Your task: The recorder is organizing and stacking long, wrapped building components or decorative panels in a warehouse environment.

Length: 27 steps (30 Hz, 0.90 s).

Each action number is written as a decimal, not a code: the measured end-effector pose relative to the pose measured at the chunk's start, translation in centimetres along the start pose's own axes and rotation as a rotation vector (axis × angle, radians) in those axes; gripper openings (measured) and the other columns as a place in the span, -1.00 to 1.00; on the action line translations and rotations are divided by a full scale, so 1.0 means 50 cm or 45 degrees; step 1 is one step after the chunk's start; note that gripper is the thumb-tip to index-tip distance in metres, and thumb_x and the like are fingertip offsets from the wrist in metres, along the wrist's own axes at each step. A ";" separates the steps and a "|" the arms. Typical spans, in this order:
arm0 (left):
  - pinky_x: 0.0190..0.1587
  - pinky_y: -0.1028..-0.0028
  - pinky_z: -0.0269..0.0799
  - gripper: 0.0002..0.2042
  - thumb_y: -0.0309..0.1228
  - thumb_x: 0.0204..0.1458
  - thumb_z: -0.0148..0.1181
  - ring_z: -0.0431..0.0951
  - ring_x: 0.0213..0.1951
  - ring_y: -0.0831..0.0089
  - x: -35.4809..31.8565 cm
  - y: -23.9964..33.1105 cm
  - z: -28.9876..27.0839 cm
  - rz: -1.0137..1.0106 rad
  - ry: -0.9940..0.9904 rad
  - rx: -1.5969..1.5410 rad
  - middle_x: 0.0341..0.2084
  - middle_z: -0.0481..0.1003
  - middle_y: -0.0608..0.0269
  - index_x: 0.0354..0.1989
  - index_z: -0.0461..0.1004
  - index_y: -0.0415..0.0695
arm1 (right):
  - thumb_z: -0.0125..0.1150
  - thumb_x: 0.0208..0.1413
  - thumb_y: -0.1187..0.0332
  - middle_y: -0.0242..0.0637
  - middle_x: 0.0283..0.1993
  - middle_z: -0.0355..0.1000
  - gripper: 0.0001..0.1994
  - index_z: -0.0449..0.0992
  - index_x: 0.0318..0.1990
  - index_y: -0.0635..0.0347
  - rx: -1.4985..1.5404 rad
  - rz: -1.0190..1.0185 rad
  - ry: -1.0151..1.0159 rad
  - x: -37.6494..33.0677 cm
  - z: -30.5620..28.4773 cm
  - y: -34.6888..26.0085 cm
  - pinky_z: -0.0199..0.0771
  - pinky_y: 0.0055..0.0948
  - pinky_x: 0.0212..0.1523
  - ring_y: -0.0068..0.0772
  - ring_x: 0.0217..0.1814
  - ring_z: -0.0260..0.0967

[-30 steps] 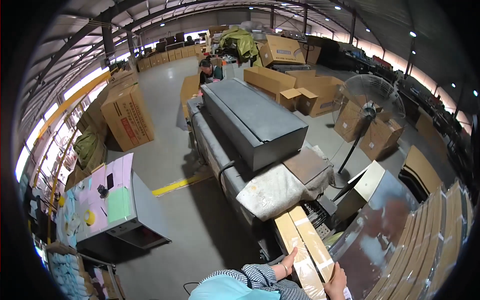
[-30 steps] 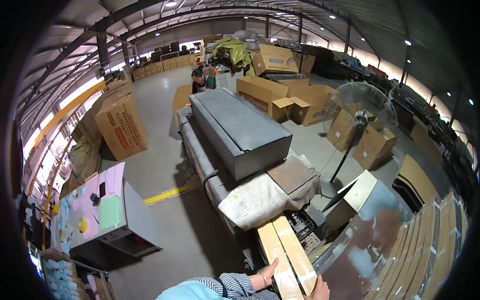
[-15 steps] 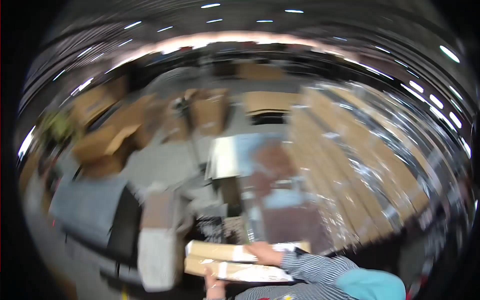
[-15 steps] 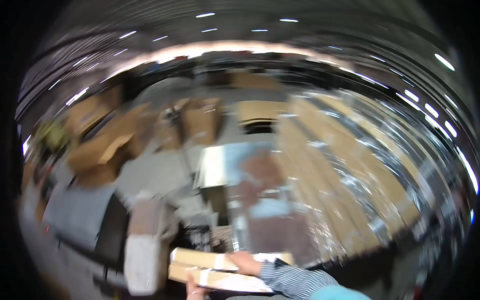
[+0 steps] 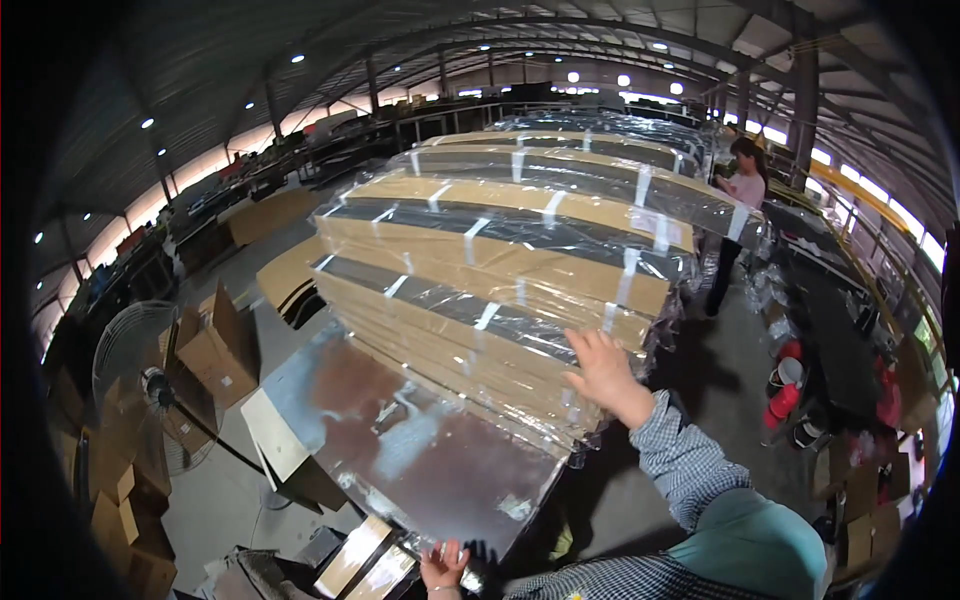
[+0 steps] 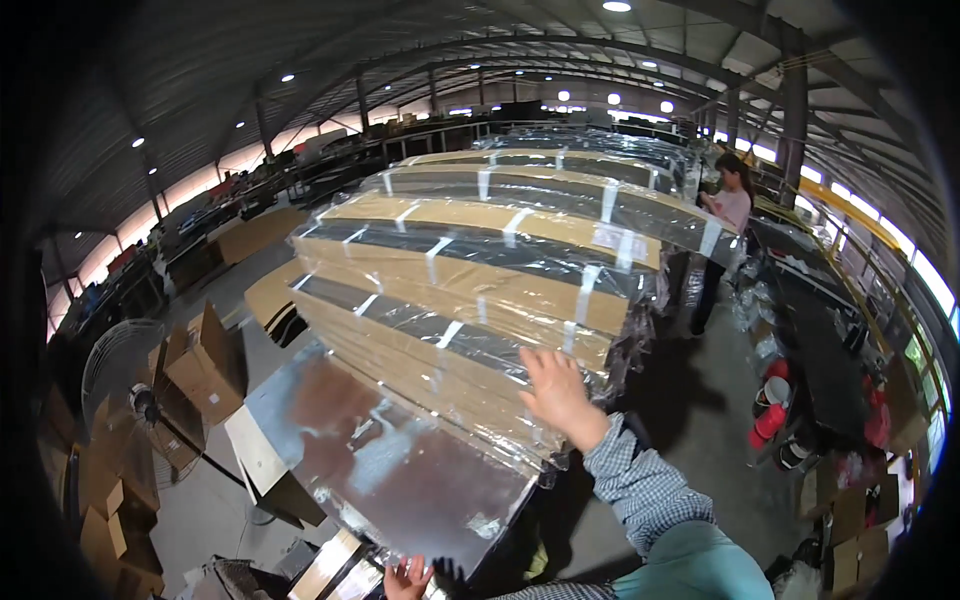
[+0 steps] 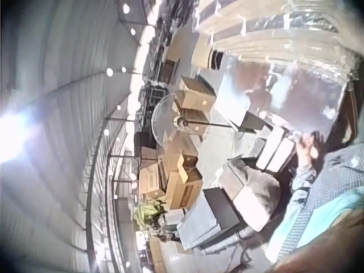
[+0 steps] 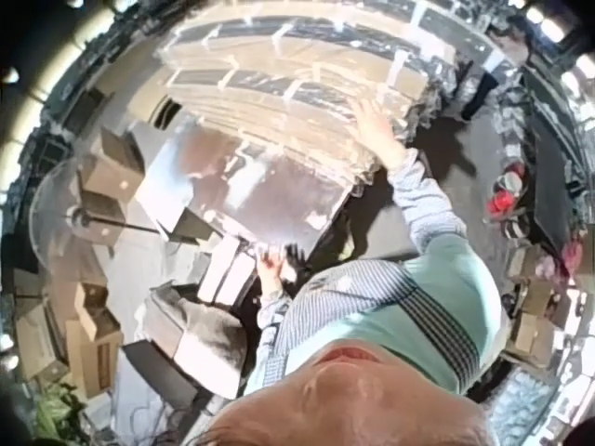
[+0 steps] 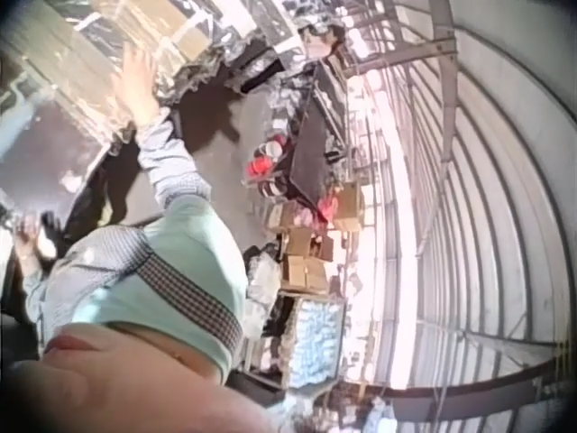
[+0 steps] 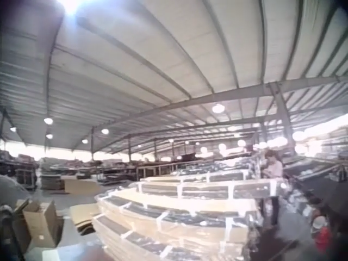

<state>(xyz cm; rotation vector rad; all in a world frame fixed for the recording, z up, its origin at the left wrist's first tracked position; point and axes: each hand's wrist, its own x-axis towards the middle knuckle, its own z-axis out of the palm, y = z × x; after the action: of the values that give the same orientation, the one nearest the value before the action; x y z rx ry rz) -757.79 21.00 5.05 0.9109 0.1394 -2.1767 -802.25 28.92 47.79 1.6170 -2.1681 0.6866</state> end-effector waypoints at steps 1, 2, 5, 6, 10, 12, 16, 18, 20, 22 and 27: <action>0.16 -0.24 0.21 -0.62 0.05 0.23 -0.02 0.34 0.26 0.04 -0.004 -0.063 0.135 -0.160 -0.036 -0.001 0.16 0.40 -0.02 -0.13 0.43 -0.03 | 0.37 -0.11 0.24 -0.06 0.09 0.30 -0.29 0.27 0.25 0.18 -0.100 0.108 -0.154 -0.023 -0.015 0.092 0.27 0.01 0.10 0.03 0.20 0.20; 0.18 -0.19 0.25 -0.58 0.06 0.25 -0.04 0.35 0.25 0.05 -0.012 -0.113 0.236 -0.153 -0.137 0.192 0.20 0.37 0.01 -0.05 0.43 -0.04 | 0.39 -0.15 0.12 -0.03 0.11 0.29 -0.19 0.21 0.31 0.13 -0.114 0.144 -0.301 -0.036 -0.018 0.150 0.23 0.05 0.12 0.02 0.20 0.19; 0.19 -0.11 0.29 -0.56 0.06 0.24 0.00 0.37 0.23 0.05 -0.037 -0.181 0.468 -0.127 -0.503 0.484 0.18 0.39 0.02 0.09 0.43 0.01 | 0.38 -0.17 0.00 0.00 0.11 0.28 -0.11 0.18 0.35 0.12 0.030 0.117 -0.394 -0.028 -0.002 0.141 0.21 0.07 0.14 0.04 0.19 0.19; 0.19 -0.10 0.30 -0.53 0.08 0.23 0.00 0.37 0.22 0.05 -0.042 -0.190 0.524 -0.110 -0.582 0.495 0.17 0.40 0.03 0.13 0.42 0.03 | 0.36 -0.16 -0.06 0.01 0.08 0.31 -0.08 0.16 0.37 0.12 -0.008 0.044 -0.375 -0.038 -0.009 0.099 0.22 0.08 0.13 0.05 0.19 0.18; 0.17 0.08 0.37 -0.51 0.01 0.21 0.09 0.39 0.18 0.17 -0.098 -0.199 0.682 -0.044 -0.710 0.328 0.14 0.40 0.09 0.21 0.32 0.02 | 0.33 -0.02 0.00 0.00 -0.08 0.43 -0.21 0.24 0.32 0.19 0.508 -0.057 -0.526 -0.064 -0.039 0.046 0.38 -0.15 0.10 0.02 0.05 0.35; 0.08 0.19 0.47 -0.53 -0.09 0.20 0.17 0.49 0.05 0.24 -0.047 -0.202 0.645 0.051 -0.531 0.348 0.03 0.46 0.13 0.20 0.31 -0.04 | 0.40 -0.08 0.06 0.05 0.18 0.29 -0.20 0.24 0.31 0.20 0.298 -0.133 -0.377 -0.055 0.016 0.117 0.34 -0.11 0.15 0.04 0.25 0.22; -0.05 0.27 0.53 -0.53 -0.27 0.19 0.22 0.54 -0.07 0.31 -0.005 -0.267 0.521 0.708 -0.181 0.567 -0.06 0.49 0.17 0.22 0.26 -0.13 | 0.47 -0.23 0.12 0.10 0.38 0.03 -0.12 0.24 0.33 0.09 0.047 -0.121 -0.392 -0.067 0.124 0.186 0.18 0.11 0.27 0.20 0.39 -0.02; -0.02 0.24 0.52 -0.49 -0.30 0.18 0.23 0.54 -0.06 0.29 0.014 -0.297 0.424 0.793 0.003 0.562 -0.03 0.49 0.17 0.26 0.23 -0.11 | 0.44 -0.24 0.11 0.13 0.28 0.09 -0.12 0.25 0.35 -0.01 0.112 -0.077 -0.495 -0.073 0.156 0.167 0.25 0.08 0.16 0.20 0.29 0.09; 0.04 0.19 0.49 -0.44 -0.26 0.17 0.25 0.53 -0.02 0.25 0.011 -0.320 0.327 0.575 0.023 0.370 0.02 0.48 0.18 0.31 0.21 -0.09 | 0.40 -0.24 0.13 0.16 0.19 0.13 -0.18 0.31 0.32 -0.05 0.325 -0.153 -0.600 -0.092 0.140 0.107 0.27 0.07 0.11 0.20 0.21 0.13; 0.13 0.13 0.43 -0.44 -0.07 0.16 0.23 0.52 0.02 0.20 0.038 -0.322 0.200 0.141 -0.045 -0.003 0.00 0.52 0.24 0.27 0.32 -0.06 | 0.39 -0.25 0.16 0.17 0.15 0.16 -0.23 0.38 0.28 -0.09 0.387 -0.272 -0.533 -0.147 0.117 -0.008 0.22 0.08 0.13 0.23 0.17 0.13; 0.11 0.10 0.43 -0.44 0.12 0.16 0.08 0.53 0.02 0.20 0.014 -0.392 0.118 0.056 -0.198 -0.132 0.02 0.52 0.22 0.16 0.42 -0.04 | 0.48 -0.26 0.12 0.17 0.15 0.17 -0.28 0.43 0.18 0.05 0.043 -0.460 -0.669 -0.398 0.272 0.026 0.10 0.01 0.11 0.16 0.21 0.09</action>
<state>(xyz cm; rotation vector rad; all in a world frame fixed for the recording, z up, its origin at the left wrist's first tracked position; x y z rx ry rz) -774.89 32.29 5.47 0.6780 0.1532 -2.1690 -797.63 37.16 25.59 2.3314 -2.0907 0.2014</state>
